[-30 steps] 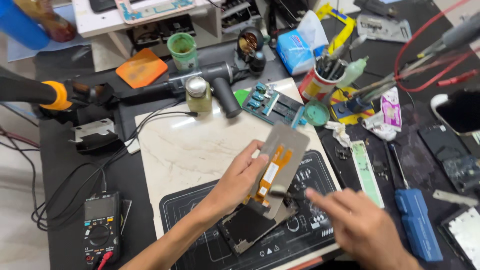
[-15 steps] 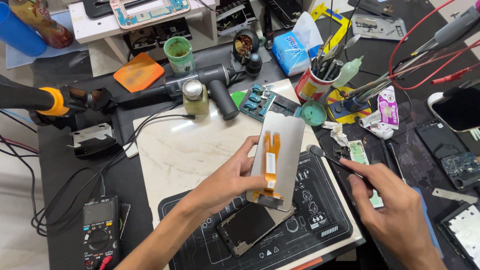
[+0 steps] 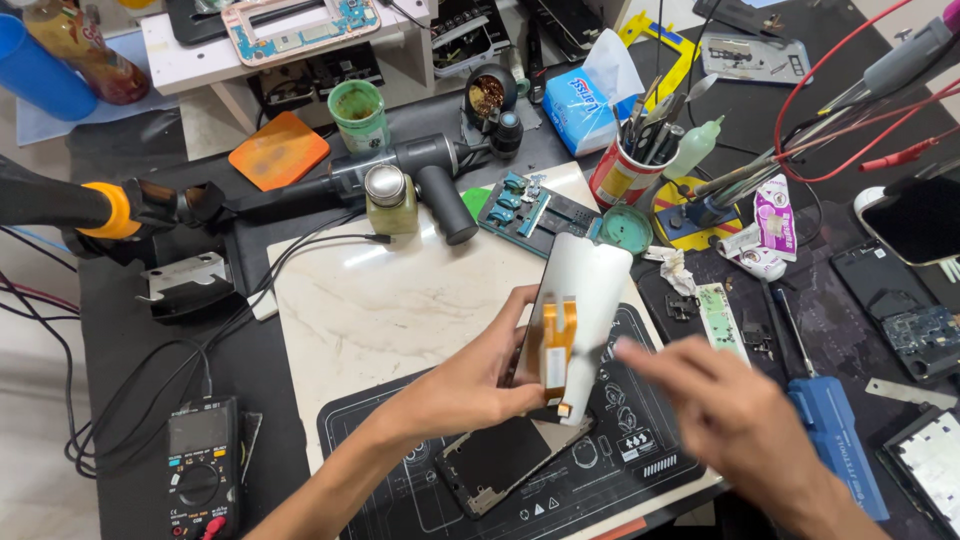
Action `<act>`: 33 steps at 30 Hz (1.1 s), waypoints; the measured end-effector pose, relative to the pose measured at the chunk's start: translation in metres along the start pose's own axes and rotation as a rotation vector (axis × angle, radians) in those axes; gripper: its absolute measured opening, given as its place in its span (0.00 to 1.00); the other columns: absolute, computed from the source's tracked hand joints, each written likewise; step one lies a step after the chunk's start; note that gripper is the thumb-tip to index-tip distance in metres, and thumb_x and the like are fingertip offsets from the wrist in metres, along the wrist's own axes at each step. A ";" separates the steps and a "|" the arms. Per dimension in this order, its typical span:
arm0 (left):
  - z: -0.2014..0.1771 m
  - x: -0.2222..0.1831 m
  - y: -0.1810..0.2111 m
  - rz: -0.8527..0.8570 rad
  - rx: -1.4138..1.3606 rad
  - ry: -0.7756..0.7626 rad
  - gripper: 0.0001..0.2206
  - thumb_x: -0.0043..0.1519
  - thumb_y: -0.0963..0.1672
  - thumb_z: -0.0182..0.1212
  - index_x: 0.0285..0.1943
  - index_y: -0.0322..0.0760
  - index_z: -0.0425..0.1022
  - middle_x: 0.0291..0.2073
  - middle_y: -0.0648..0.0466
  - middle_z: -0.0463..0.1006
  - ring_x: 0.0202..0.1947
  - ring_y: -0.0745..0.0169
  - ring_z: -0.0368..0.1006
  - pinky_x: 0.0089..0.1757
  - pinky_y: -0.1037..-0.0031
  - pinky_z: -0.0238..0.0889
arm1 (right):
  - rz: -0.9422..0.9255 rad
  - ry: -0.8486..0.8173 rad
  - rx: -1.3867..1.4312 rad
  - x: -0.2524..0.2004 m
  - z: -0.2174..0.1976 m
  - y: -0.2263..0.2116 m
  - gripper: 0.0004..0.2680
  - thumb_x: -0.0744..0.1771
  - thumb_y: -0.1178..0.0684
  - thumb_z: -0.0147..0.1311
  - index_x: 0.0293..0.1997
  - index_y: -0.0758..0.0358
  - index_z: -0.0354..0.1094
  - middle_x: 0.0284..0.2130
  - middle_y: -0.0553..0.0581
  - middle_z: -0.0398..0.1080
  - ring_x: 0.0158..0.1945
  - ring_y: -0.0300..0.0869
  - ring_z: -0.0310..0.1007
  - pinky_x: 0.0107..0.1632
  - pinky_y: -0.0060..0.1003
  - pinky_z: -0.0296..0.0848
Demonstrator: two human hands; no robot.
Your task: The person applies adhesive from a tube to the frame of a smartphone, then fits a new screen panel onto the device and presses it into place.
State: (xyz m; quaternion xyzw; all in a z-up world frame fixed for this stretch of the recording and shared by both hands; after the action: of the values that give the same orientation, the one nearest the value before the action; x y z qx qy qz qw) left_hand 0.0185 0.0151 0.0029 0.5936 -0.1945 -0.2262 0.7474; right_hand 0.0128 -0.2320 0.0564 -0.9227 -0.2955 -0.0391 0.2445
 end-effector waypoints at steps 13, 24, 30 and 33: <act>-0.006 -0.002 -0.012 -0.193 -0.197 0.001 0.43 0.58 0.37 0.64 0.82 0.44 0.43 0.53 0.36 0.72 0.47 0.58 0.66 0.44 0.73 0.61 | -0.131 0.007 -0.126 0.011 -0.014 -0.018 0.23 0.57 0.68 0.55 0.57 0.54 0.73 0.32 0.54 0.74 0.32 0.46 0.74 0.37 0.40 0.74; -0.009 0.009 -0.007 -0.087 -0.263 0.114 0.33 0.60 0.39 0.63 0.75 0.35 0.53 0.51 0.40 0.79 0.48 0.57 0.77 0.53 0.67 0.69 | 0.118 0.472 0.305 0.062 -0.072 0.067 0.05 0.75 0.62 0.53 0.57 0.72 0.69 0.38 0.55 0.72 0.41 0.33 0.74 0.45 0.26 0.71; -0.007 0.011 -0.008 -0.088 -0.297 0.180 0.28 0.64 0.40 0.59 0.73 0.33 0.55 0.50 0.40 0.81 0.48 0.61 0.79 0.53 0.69 0.71 | -0.047 0.555 0.279 0.113 -0.065 0.075 0.06 0.75 0.66 0.53 0.58 0.72 0.60 0.46 0.58 0.74 0.51 0.37 0.79 0.54 0.29 0.78; -0.011 0.010 -0.009 -0.101 -0.267 0.179 0.29 0.62 0.39 0.59 0.74 0.33 0.54 0.50 0.43 0.81 0.48 0.63 0.79 0.53 0.71 0.72 | -0.092 0.551 0.250 0.131 -0.048 0.081 0.13 0.74 0.68 0.53 0.65 0.70 0.53 0.49 0.61 0.73 0.50 0.40 0.79 0.54 0.33 0.80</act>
State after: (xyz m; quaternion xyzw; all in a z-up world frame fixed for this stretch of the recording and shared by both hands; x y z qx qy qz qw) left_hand 0.0314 0.0164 -0.0077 0.5158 -0.0651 -0.2334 0.8217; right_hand 0.1693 -0.2432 0.0925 -0.8258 -0.2619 -0.2621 0.4251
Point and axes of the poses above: each hand's wrist, its own x-axis towards the middle knuckle, its own z-axis out of the palm, y = z × x, the point moved 2 cm from there along x, towards the middle knuckle
